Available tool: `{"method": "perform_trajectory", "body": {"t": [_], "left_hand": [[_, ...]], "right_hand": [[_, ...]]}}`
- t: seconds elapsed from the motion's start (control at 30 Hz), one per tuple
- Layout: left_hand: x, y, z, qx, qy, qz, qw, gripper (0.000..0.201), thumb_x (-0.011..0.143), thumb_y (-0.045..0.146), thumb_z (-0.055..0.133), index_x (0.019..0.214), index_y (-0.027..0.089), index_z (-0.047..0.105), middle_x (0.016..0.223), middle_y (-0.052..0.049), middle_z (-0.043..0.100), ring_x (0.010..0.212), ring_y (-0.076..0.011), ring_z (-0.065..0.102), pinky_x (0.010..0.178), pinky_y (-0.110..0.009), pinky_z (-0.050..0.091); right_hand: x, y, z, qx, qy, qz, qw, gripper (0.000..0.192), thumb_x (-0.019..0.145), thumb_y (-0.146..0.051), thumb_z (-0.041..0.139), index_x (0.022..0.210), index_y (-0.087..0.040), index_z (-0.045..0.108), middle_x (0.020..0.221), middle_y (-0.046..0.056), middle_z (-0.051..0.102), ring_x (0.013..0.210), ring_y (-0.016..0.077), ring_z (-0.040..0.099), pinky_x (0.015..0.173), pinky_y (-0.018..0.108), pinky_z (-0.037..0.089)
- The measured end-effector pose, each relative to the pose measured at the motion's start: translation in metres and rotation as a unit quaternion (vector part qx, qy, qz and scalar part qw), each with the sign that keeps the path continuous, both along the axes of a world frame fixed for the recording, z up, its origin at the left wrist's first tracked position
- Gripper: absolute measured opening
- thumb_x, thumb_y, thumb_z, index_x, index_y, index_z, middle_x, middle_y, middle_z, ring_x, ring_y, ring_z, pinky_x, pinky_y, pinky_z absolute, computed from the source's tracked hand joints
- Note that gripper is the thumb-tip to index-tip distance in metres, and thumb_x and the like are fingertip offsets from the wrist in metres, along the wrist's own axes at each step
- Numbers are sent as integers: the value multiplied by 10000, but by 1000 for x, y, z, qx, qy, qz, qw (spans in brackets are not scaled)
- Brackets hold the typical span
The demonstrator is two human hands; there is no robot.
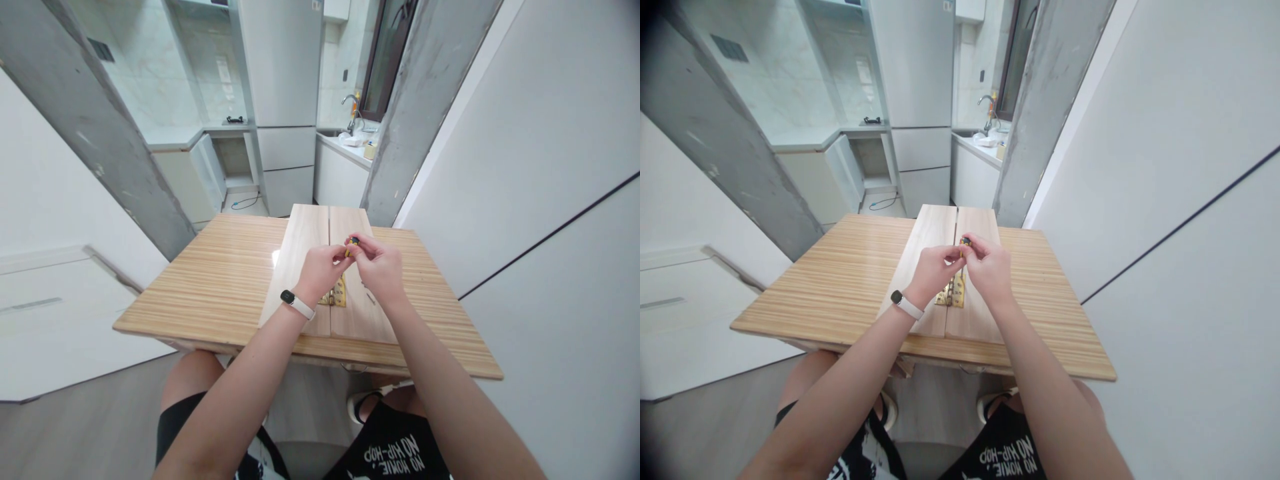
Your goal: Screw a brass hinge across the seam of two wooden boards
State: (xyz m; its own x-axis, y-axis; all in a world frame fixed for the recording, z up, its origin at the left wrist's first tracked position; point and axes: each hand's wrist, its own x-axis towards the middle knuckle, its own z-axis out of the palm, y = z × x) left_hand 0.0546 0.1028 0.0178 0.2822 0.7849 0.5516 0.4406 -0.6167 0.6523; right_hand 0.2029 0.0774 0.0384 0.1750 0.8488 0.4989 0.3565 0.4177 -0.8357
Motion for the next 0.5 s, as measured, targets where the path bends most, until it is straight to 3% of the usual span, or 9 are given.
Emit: {"method": "perform_trajectory", "body": {"t": [0.17, 0.37, 0.5], "left_hand": [[2, 5, 4, 31, 42, -27, 998, 129, 968, 271, 696, 961, 198, 802, 894, -52, 801, 826, -187, 720, 814, -303, 541], [-4, 7, 5, -20, 8, -78, 997, 160, 983, 260, 671, 1063, 208, 799, 954, -38, 811, 856, -169, 738, 829, -279, 561], [-6, 1, 3, -41, 8, -7, 999, 123, 914, 245, 747, 1009, 193, 806, 908, -46, 812, 820, -177, 742, 799, -280, 564]], "right_hand": [[3, -1, 0, 8, 11, -18, 1000, 286, 866, -423, 773, 1034, -198, 823, 984, 64, 838, 923, 289, 811, 876, 404, 652], [0, -2, 0, 15, 2, -39, 999, 283, 846, -407, 791, 1028, -190, 779, 959, 85, 818, 902, 270, 797, 832, 401, 662], [-11, -6, 6, 16, -17, -13, 1000, 220, 851, -400, 779, 949, -205, 747, 897, 58, 793, 834, 241, 782, 758, 362, 658]]}}
